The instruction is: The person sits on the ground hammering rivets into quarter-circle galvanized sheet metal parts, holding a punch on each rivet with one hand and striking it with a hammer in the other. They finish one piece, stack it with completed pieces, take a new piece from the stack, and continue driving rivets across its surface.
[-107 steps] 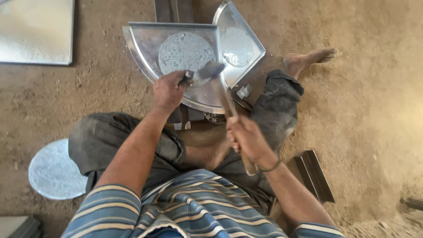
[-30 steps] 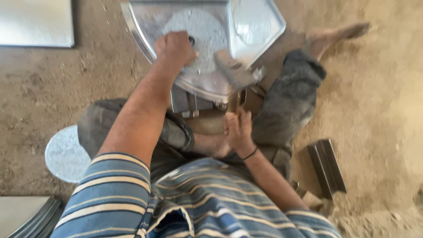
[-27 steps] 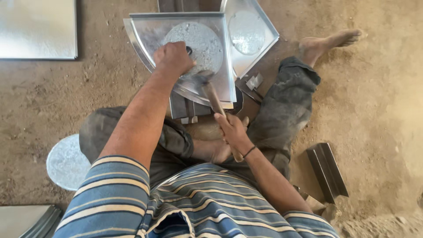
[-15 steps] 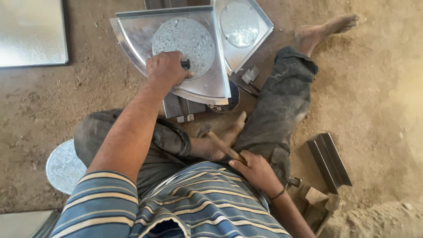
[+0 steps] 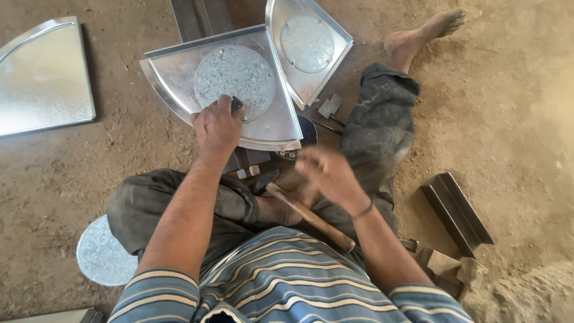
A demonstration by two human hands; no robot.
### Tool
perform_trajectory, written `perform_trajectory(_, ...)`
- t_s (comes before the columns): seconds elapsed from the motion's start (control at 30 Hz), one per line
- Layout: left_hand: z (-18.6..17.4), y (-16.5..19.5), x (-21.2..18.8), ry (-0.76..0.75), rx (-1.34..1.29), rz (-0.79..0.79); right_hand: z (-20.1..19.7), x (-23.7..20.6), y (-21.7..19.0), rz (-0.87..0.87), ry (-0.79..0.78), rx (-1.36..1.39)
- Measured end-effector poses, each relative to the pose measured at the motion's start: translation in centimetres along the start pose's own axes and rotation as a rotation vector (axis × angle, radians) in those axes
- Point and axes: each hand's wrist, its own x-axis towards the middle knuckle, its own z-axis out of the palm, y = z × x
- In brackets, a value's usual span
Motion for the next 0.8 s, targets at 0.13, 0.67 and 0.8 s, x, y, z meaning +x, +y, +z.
perform_trajectory(0.13,0.9,-1.0,-1.8,0.199,-0.152,0.06,0.5,3.6,-2.1,-0.326,0.333,-0.307)
perform_trajectory(0.67,0.3,0.7,-2.9,0.204,-0.182,-0.033,3.4,10.6,2.6,-0.521,0.586,-0.406)
perform_trajectory(0.8,0.0,1.0,-3.9,0.402,-0.126,0.149,5.7,16.8,4.9,-0.272,0.392,-0.251)
